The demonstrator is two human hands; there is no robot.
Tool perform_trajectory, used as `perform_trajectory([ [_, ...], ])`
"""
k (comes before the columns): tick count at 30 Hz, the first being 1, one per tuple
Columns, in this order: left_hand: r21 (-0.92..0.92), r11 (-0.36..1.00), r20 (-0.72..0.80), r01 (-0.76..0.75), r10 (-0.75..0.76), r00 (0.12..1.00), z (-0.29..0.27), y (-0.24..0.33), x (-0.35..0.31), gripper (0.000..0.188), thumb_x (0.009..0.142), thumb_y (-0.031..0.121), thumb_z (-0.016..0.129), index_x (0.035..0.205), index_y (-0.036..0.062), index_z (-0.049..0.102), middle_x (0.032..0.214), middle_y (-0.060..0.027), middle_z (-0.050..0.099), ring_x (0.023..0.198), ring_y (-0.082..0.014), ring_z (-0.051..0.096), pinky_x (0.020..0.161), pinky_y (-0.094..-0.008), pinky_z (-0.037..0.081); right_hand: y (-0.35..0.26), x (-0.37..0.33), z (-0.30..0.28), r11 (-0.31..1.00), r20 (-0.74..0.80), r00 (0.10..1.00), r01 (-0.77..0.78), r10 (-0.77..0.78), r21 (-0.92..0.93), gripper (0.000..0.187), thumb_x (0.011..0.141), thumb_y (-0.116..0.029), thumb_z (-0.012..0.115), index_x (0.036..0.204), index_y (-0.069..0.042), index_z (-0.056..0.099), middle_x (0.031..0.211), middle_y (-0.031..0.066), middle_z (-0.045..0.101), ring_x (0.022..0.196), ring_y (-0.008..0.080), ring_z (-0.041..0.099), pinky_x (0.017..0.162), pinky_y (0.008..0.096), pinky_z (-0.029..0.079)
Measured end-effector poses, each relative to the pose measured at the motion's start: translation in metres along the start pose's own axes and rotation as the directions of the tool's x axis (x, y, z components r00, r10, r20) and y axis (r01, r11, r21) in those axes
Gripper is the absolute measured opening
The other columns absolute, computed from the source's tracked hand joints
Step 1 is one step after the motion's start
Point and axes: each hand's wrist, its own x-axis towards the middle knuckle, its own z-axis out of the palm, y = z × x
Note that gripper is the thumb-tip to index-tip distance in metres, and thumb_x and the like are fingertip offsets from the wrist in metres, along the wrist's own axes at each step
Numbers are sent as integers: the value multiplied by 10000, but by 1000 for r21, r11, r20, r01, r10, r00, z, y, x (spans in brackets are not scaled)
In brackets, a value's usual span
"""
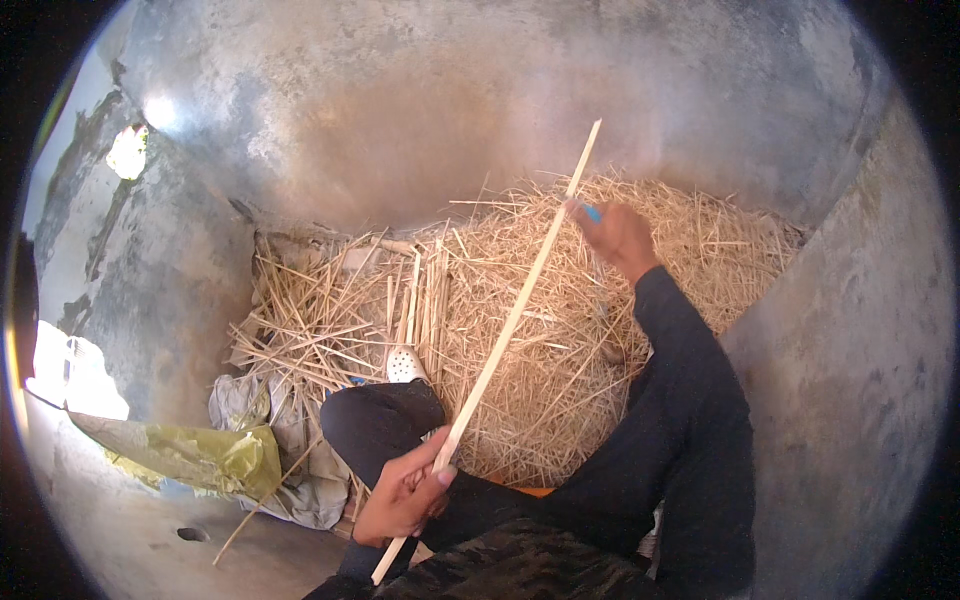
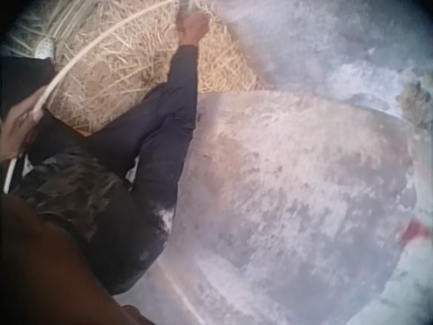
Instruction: The person sits on the floor and uses a blue utility knife to shave thin strips off long bamboo sticks. They hold the stick with their left hand and scrape the blade along its length with their right hand, creating a pile of shavings on the floor.
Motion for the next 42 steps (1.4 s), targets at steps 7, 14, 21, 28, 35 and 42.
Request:
perform_trajectory([
  [7, -71, 997, -79, -22, 16, 997, -28, -22, -23, 504, 960, 79, 545, 1428, 12, 370, 708, 48, 473, 557, -8, 375, 476, -185, 304, 82, 24, -14, 973, -296, 929, -232, 223, 4, 810, 868, -740, 362, 720, 20, 603, 643, 187, 596, 643, 372, 606, 623, 485, 449],
  [14, 346, 890, -301, -298, 406, 863, -25, -36, 60, 494, 958, 124, 550, 1397, -32, 387, 752, 35, 515, 616, -17, 452, 536, -176, 378, -54, -58, 5, 968, 297, 935, 231, -193, -100, 640, 783, -736, 523, 763, -114, 671, 573, 74, 579, 542, 251, 583, 541, 405, 441],
  [21, 116, 958, -186, -263, 281, 941, 0, -17, 89, 472, 978, 107, 511, 1409, -28, 372, 775, 78, 482, 631, 0, 385, 544, -170, 340, -94, -102, 27, 878, 273, 839, 418, -471, 232, 713, 763, -793, 475, 661, -111, 655, 522, 96, 560, 468, 269, 567, 488, 408, 440],
  [28, 47, 975, -172, -218, 222, 960, 7, -6, 90, 467, 977, 67, 494, 1409, -47, 360, 956, 29, 543, 779, -7, 420, 664, -156, 362, -80, -88, 47, 932, 176, 923, 312, -343, 184, 800, 771, -807, 435, 590, -51, 625, 449, 138, 502, 439, 304, 561, 466, 431, 446],
  [35, 184, 933, -146, -309, 336, 930, -8, -16, 92, 477, 968, 60, 498, 1390, -101, 341, 1268, -84, 513, 1149, -106, 441, 974, -229, 343, -102, -93, 42, 840, 141, 828, 536, -542, 84, 744, 773, -779, 481, 541, -77, 561, 429, 99, 473, 405, 292, 520, 428, 413, 402],
  [42, 14, 970, -119, -244, 244, 963, -4, -8, 52, 486, 968, 43, 499, 1403, -91, 332, 1163, -67, 560, 990, -49, 478, 845, -179, 385, -72, -46, 39, 958, 138, 948, 284, -288, 45, 776, 830, -790, 338, 583, -107, 611, 453, 64, 483, 408, 220, 516, 417, 403, 395],
])
